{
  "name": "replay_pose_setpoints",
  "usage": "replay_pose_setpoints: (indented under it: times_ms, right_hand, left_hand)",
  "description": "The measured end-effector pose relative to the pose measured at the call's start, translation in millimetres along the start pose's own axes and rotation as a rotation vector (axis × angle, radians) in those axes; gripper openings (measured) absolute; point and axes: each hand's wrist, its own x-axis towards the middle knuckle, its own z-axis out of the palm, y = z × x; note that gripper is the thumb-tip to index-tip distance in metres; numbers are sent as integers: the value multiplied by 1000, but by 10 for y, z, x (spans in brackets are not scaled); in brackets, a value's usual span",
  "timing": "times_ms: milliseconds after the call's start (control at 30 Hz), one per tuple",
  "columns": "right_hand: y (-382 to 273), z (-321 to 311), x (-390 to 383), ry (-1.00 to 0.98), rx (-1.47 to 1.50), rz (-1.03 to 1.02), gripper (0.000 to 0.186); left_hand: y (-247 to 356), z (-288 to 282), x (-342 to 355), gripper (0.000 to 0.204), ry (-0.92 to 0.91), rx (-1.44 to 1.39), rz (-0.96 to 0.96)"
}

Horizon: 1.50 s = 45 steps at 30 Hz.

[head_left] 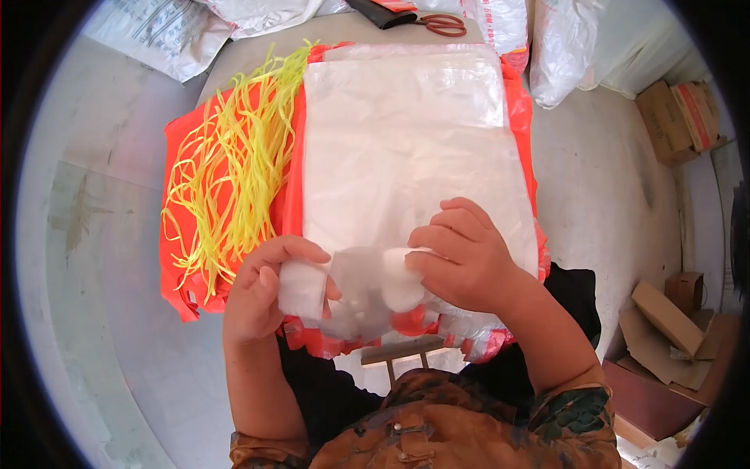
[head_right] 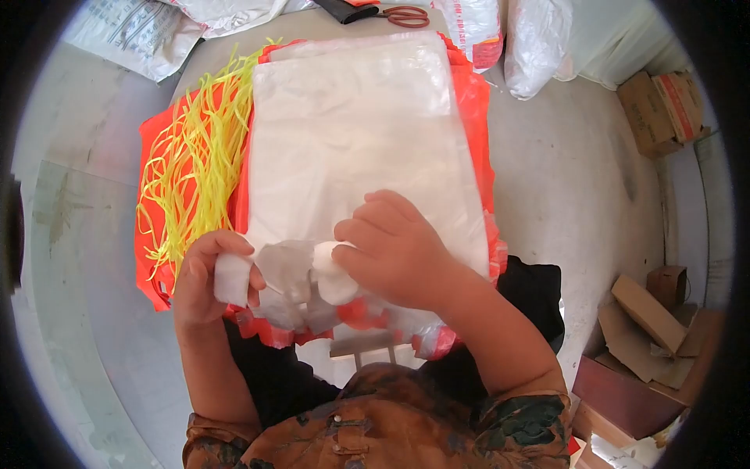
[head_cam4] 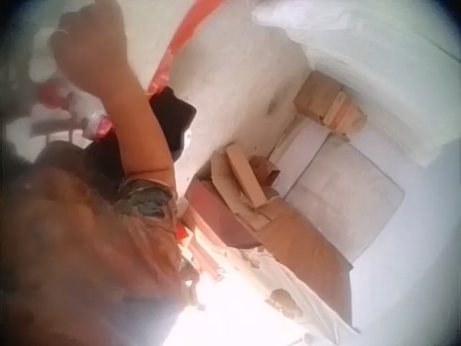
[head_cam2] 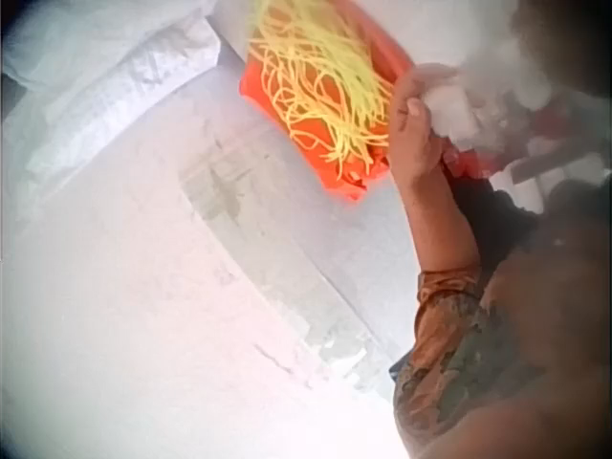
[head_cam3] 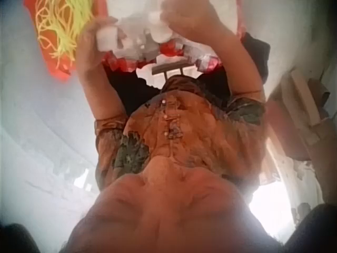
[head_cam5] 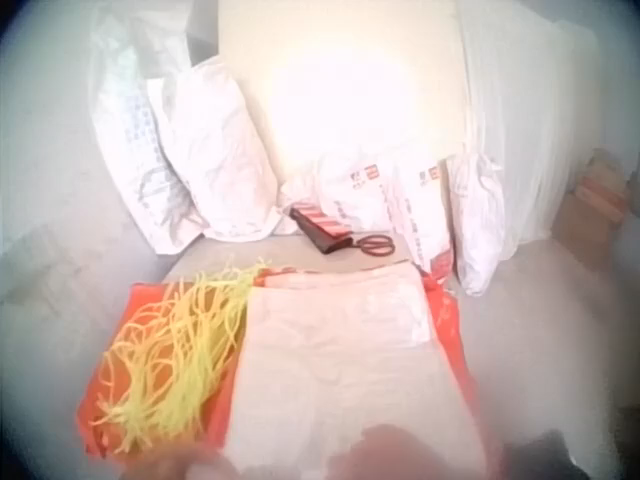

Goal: The person folds white plastic bags into rectangular shapes and secures them with yellow twist ties. They repeat this process for multiple bags, placing each finished bundle into a white sack on the floor.

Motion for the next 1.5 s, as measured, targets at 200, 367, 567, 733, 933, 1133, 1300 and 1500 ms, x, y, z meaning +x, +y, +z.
replay_pose_setpoints:
  times_ms: [200,367,567,733,933,1133,1300,1500]
  right_hand:
    - [-21,59,0,5,9,-22,25]
    - [-54,19,-12,-43,-9,-30,23]
    - [-64,-26,-32,-44,-98,-98,22]
    - [-53,-29,-35,-39,-105,-90,23]
    - [-29,-12,-39,-1,-52,-31,26]
    - [-25,-6,-9,12,42,69,28]
    - [-15,-25,-6,7,99,151,29]
    - [7,-111,43,-7,164,208,25]
  left_hand:
    - [-76,155,127,58,221,298,195]
    - [-127,409,344,56,143,614,293]
    - [-213,563,422,94,123,601,144]
    - [-261,525,447,65,146,537,268]
    - [-225,448,532,36,320,1224,501]
    - [-228,614,559,45,149,1337,412]
    - [-223,633,582,42,135,1314,416]
    - [-365,560,630,32,167,1346,489]
